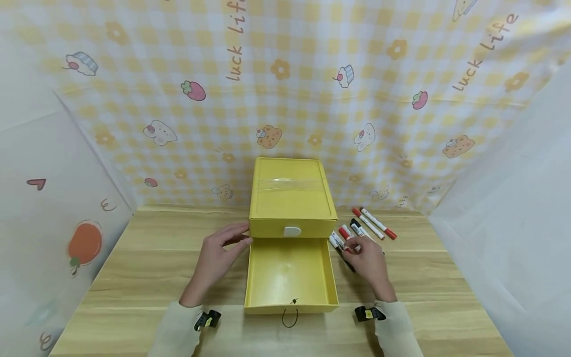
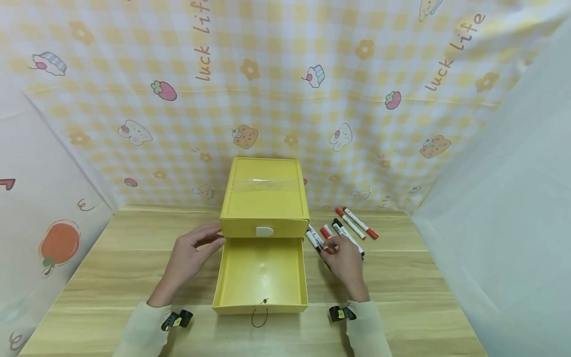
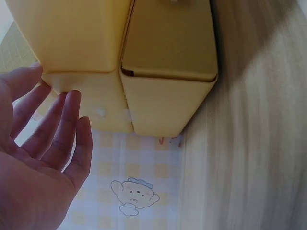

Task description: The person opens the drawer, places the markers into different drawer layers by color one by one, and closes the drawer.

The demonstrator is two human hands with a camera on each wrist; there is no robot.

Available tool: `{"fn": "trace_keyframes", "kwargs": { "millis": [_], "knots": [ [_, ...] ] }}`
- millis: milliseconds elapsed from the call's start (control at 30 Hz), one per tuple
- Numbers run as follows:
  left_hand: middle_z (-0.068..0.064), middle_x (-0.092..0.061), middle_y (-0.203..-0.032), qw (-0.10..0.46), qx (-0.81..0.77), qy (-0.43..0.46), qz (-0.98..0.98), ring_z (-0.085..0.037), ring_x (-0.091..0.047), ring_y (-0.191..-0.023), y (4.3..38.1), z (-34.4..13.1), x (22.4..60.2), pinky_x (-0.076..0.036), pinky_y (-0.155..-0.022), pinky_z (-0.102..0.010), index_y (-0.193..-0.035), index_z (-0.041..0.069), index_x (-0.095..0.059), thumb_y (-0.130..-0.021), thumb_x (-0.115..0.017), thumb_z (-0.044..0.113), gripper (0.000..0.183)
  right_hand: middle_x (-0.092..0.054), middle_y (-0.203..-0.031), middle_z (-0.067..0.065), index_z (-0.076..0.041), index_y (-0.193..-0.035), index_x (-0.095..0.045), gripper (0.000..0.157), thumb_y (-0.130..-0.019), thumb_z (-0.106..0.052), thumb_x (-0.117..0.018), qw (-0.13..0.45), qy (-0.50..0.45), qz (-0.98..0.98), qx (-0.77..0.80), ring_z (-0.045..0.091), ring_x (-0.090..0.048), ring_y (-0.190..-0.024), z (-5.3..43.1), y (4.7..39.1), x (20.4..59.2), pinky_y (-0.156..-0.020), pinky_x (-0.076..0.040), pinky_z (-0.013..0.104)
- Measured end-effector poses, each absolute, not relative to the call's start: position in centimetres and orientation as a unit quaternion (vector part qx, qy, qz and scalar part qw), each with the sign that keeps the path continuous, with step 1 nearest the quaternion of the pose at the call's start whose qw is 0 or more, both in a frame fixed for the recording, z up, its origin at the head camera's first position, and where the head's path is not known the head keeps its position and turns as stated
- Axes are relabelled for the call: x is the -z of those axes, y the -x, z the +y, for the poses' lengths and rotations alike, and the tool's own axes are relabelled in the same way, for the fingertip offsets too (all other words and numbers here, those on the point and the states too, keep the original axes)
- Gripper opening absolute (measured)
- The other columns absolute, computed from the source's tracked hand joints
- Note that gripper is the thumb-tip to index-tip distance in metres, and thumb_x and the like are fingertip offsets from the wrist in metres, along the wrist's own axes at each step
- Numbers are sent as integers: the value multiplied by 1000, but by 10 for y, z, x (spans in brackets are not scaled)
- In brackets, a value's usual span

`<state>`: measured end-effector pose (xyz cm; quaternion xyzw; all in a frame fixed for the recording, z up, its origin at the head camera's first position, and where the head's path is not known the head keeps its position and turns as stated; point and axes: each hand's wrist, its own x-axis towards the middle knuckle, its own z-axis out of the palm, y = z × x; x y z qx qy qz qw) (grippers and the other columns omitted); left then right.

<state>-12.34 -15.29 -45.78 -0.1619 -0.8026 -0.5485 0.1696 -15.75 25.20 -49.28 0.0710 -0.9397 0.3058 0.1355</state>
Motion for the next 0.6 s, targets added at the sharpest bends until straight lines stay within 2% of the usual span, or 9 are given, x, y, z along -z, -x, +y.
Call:
{"fn": "trace_keyframes", "kwargs": {
  "millis": [167,333,600],
  "knots": [
    [-15,-77,-131,189,536,171,-805,-25,-79,-101,122,-151,461,-67,-89,-43,-131,-4,-77,-98,-83,0,33,-71,-90,8,-5,-98,-84,15,-85,-2,-90,122,-70,-944,-298,21,-67,-76,258,154,492,-67,-54,37],
    [-16,-77,-128,207,536,177,-799,-29,-80,-99,123,-150,461,-67,-87,-45,-129,-5,-78,-98,-82,-1,31,-68,-88,7,-6,-99,-84,13,-87,-5,-90,87,-59,-952,-286,23,-65,-79,260,154,490,-69,-52,40],
    [-15,-77,-129,204,538,180,-798,-29,-80,-99,124,-150,462,-67,-88,-46,-130,-5,-78,-99,-82,0,32,-69,-86,6,-7,-95,-83,17,-82,-7,-94,78,-60,-957,-273,21,-59,-77,258,156,494,-66,-49,40]
  ]
}}
